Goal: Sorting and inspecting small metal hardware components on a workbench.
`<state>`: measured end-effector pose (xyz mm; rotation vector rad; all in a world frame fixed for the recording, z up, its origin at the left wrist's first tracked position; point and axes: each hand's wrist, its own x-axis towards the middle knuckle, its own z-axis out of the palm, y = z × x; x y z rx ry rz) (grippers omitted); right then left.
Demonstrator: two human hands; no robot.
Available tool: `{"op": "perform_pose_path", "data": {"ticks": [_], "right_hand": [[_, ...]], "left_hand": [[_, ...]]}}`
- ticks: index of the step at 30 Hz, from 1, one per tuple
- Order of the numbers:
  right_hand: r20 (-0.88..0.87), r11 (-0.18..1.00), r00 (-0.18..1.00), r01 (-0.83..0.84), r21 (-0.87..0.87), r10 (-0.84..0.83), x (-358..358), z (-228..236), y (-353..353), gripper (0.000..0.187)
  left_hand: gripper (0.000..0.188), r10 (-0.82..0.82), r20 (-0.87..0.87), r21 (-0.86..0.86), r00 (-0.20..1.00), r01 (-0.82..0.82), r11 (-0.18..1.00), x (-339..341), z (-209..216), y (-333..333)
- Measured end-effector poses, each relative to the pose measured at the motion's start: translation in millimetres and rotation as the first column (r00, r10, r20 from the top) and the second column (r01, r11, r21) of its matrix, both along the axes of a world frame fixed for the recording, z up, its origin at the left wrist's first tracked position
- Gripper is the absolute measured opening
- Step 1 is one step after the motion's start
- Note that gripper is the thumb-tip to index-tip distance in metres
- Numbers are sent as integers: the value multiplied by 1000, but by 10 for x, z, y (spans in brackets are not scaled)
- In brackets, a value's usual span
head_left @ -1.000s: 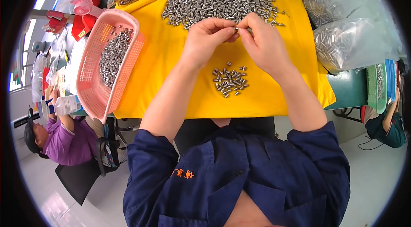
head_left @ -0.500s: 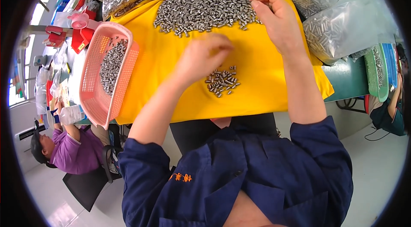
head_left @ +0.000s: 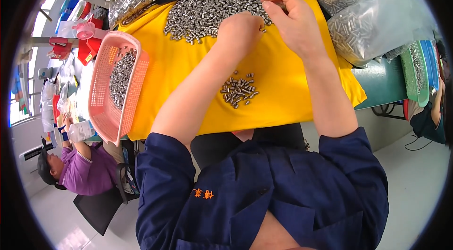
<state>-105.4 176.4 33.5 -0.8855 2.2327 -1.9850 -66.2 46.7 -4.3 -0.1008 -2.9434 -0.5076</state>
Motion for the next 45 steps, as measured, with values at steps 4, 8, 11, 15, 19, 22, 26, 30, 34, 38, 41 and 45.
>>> {"op": "perform_pose_path", "data": {"ticks": [4,8,11,15,19,22,26,30,34,38,41,45], "right_hand": [[26,999,1000,0,36,-1,-21,17,12,12],[-8,1000,1000,3,-23,-3,-28,-23,-4,12],[52,1000,999,-4,-28,5,21,19,-3,11],[-78,993,994,-68,92,75,84,16,-62,9],[48,947,973,-230,225,225,154,-48,-103,8],[46,933,960,-280,226,277,173,-97,-128,5],[82,929,954,-301,217,289,199,-73,-138,5],[64,932,961,-277,234,269,227,-63,-144,5],[-153,913,962,-153,379,225,318,-8,-163,8],[-304,919,933,-62,391,192,348,-86,-199,7],[-271,911,943,-69,406,192,334,-102,-202,7],[-260,933,948,-83,350,182,324,-108,-199,7]], "left_hand": [[15,10,-30,89,1000,-8,996,3,-7,-13],[16,-50,59,24,997,49,999,180,67,-83],[16,24,215,398,976,-110,911,430,308,-179],[13,-35,241,954,970,-230,191,500,88,-397],[16,-133,113,953,985,-145,-265,554,-36,-452],[16,-116,120,957,986,-146,-252,555,-15,-447],[16,-97,136,956,986,-157,-247,553,-19,-443],[15,-85,113,969,990,-128,-210,556,-16,-431],[15,9,124,992,992,-124,-30,570,18,-382],[15,45,131,985,990,-135,104,544,59,-380],[15,48,143,982,989,-148,119,560,57,-366],[14,83,116,979,990,-128,157,558,66,-361]]}}
